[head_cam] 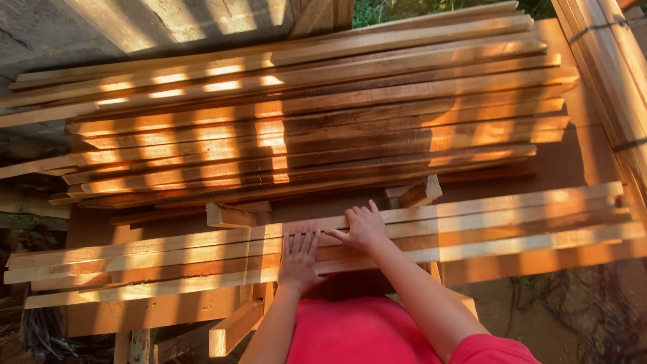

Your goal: The person arranges several wooden planks on a wooden rack and secures them by wrapping and tying black wire around the stack. The person then lifts the completed bundle and places it onto a larger pile of similar wood bundles.

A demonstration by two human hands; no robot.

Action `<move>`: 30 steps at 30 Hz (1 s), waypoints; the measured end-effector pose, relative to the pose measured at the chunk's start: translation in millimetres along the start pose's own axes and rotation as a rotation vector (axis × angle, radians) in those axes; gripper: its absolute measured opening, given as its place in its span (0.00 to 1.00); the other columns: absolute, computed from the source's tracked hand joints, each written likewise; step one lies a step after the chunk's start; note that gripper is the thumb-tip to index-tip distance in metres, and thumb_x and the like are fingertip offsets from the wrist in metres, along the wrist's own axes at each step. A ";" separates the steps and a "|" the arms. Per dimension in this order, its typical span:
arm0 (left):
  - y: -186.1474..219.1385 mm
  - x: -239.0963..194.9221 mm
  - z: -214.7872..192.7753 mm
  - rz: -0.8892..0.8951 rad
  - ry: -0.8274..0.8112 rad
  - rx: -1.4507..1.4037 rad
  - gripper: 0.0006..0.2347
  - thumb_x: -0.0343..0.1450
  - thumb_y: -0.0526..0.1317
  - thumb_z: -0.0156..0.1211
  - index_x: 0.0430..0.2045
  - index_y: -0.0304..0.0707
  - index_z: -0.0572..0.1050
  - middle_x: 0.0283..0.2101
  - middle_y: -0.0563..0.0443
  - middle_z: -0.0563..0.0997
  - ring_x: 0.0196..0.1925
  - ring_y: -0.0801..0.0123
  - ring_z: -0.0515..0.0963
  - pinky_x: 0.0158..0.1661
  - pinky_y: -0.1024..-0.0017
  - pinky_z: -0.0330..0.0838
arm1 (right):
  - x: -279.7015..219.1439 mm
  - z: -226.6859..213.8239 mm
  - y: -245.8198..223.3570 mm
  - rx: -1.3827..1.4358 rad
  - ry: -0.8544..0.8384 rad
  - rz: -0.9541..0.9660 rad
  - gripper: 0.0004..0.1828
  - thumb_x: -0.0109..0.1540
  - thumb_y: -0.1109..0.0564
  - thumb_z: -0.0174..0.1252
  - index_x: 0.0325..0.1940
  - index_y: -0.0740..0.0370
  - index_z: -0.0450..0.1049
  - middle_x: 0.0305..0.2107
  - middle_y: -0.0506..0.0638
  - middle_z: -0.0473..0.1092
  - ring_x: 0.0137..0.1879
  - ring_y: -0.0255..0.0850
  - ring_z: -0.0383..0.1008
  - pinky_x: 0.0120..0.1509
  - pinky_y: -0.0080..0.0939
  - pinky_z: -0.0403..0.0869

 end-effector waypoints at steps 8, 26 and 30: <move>-1.7 5.5 -22.9 0.057 0.096 0.008 0.63 0.46 0.74 0.68 0.74 0.38 0.48 0.80 0.43 0.45 0.81 0.49 0.40 0.75 0.49 0.34 | 40.5 -40.0 -2.8 -0.013 -0.335 0.037 0.46 0.59 0.16 0.42 0.28 0.58 0.84 0.28 0.57 0.78 0.35 0.58 0.77 0.44 0.53 0.75; -2.8 7.1 -35.2 0.098 0.045 -0.016 0.60 0.49 0.74 0.65 0.72 0.33 0.51 0.79 0.41 0.46 0.80 0.44 0.42 0.74 0.45 0.33 | 43.5 -39.1 -7.4 0.000 -0.467 0.133 0.53 0.54 0.11 0.41 0.30 0.64 0.83 0.32 0.60 0.78 0.39 0.59 0.78 0.48 0.55 0.76; -3.1 6.1 -30.5 0.074 0.045 -0.027 0.58 0.52 0.74 0.63 0.73 0.35 0.51 0.79 0.44 0.47 0.80 0.48 0.43 0.74 0.48 0.35 | 33.4 -45.7 -13.4 -0.013 -0.209 0.117 0.46 0.54 0.12 0.47 0.23 0.58 0.80 0.22 0.53 0.76 0.32 0.55 0.76 0.39 0.50 0.74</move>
Point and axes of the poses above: each hand's wrist, its own x-axis towards the middle knuckle, its own z-axis out of the palm, y = z × x, the point moved 3 cm from there along x, towards the middle knuckle
